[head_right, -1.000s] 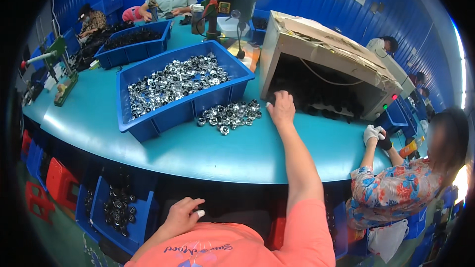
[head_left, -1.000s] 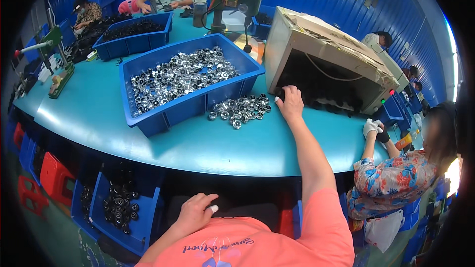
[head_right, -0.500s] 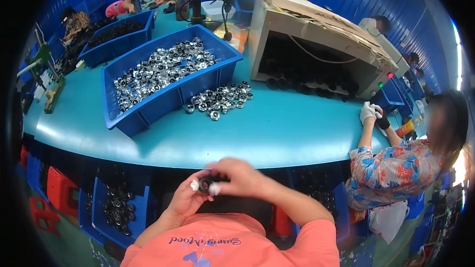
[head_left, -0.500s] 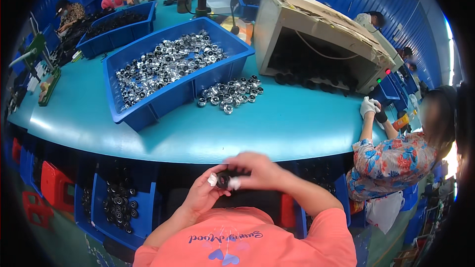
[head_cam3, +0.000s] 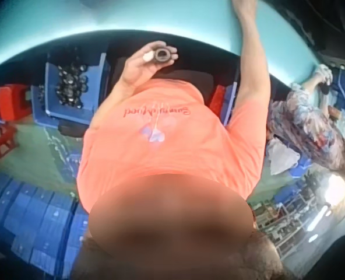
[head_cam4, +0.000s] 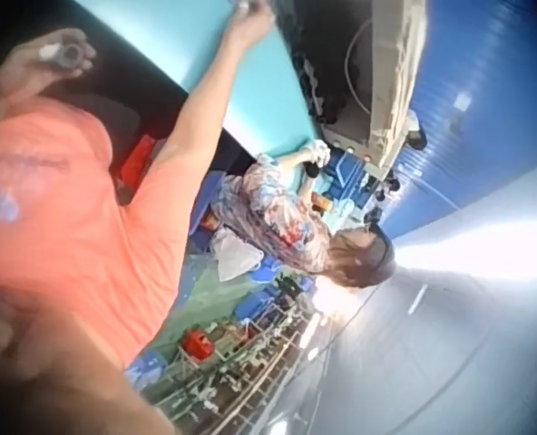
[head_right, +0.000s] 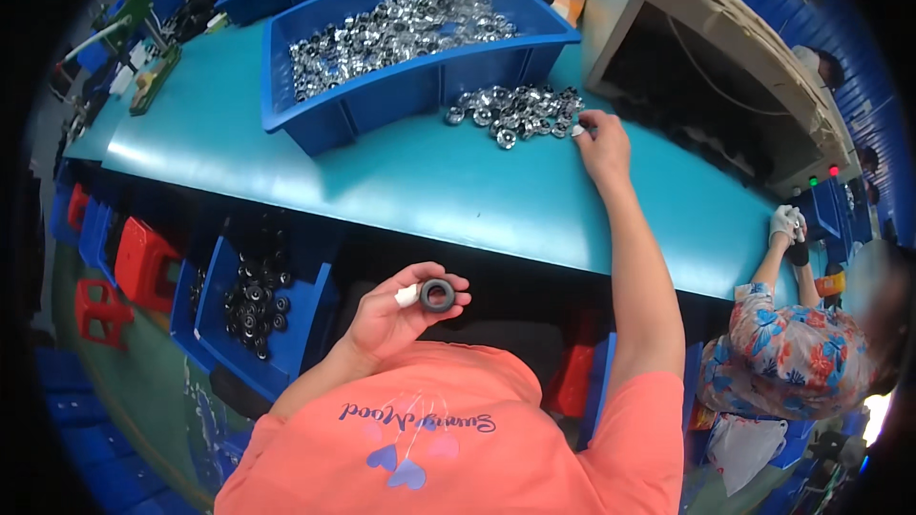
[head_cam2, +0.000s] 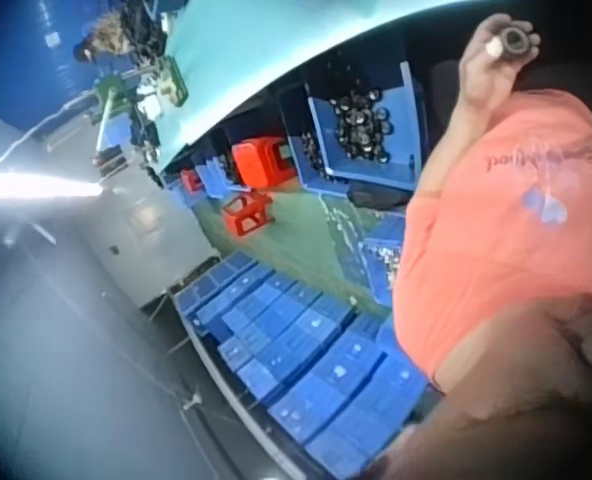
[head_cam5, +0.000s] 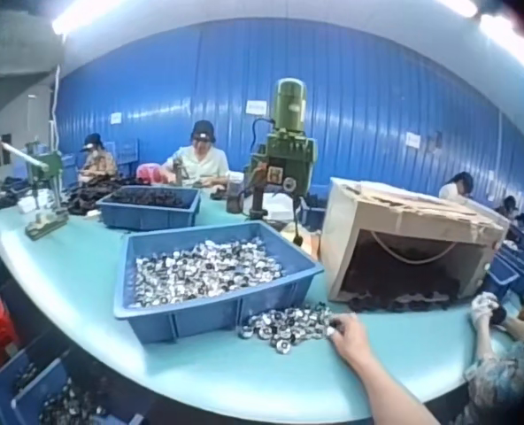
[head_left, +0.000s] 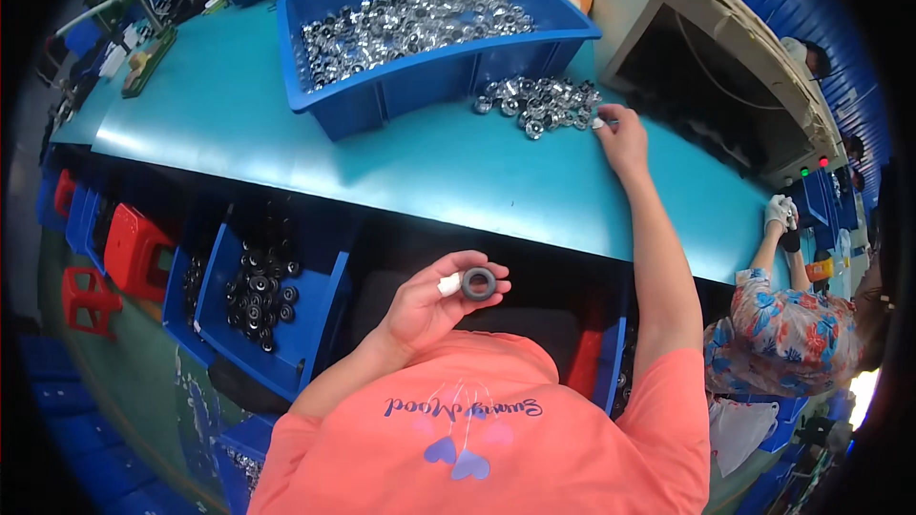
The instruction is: Assembling small mechanical components at a factory workbench.
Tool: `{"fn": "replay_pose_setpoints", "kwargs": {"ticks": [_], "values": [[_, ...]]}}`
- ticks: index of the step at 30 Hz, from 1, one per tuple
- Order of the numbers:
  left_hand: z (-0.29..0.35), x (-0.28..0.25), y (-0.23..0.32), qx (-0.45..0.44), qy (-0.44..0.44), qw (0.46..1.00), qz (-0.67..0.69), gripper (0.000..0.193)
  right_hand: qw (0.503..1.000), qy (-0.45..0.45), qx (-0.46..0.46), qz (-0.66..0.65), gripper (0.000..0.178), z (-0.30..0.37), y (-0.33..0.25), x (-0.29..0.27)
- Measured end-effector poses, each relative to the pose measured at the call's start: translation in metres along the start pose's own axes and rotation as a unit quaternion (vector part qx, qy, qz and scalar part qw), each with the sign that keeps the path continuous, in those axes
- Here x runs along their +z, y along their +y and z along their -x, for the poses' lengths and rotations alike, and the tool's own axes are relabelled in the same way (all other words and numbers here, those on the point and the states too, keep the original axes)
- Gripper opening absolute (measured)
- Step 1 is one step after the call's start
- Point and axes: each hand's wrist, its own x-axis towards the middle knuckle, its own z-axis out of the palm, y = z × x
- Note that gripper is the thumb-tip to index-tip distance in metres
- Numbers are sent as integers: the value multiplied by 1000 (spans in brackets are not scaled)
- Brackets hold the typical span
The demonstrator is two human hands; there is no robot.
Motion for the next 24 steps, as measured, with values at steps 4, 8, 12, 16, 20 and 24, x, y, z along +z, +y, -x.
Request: {"fn": "replay_pose_setpoints", "kwargs": {"ticks": [4, 8, 12, 16, 20, 24], "values": [[-2, 5, -3, -17, 5, 1000, 10, 41, 999, -30, 13, -19, 28, 16, -7, -19], [-10, 5, -4, -21, -3, 1000, 8, 40, 993, -21, 38, -114, 29, 52, -39, -50], [-15, 0, -5, -22, 1, 1000, 6, 40, 969, -34, 0, -245, 29, 120, -72, -70], [-18, 0, -5, -14, 5, 1000, 1, 36, 918, -72, 46, -388, 36, 194, -105, -70], [-22, -3, -6, -11, 14, 1000, -8, 33, 863, -108, 124, -477, 40, 239, -118, -56], [-24, -13, -15, 3, 43, 999, -25, 30, 819, -134, 168, -532, 40, 252, -118, -41]]}}
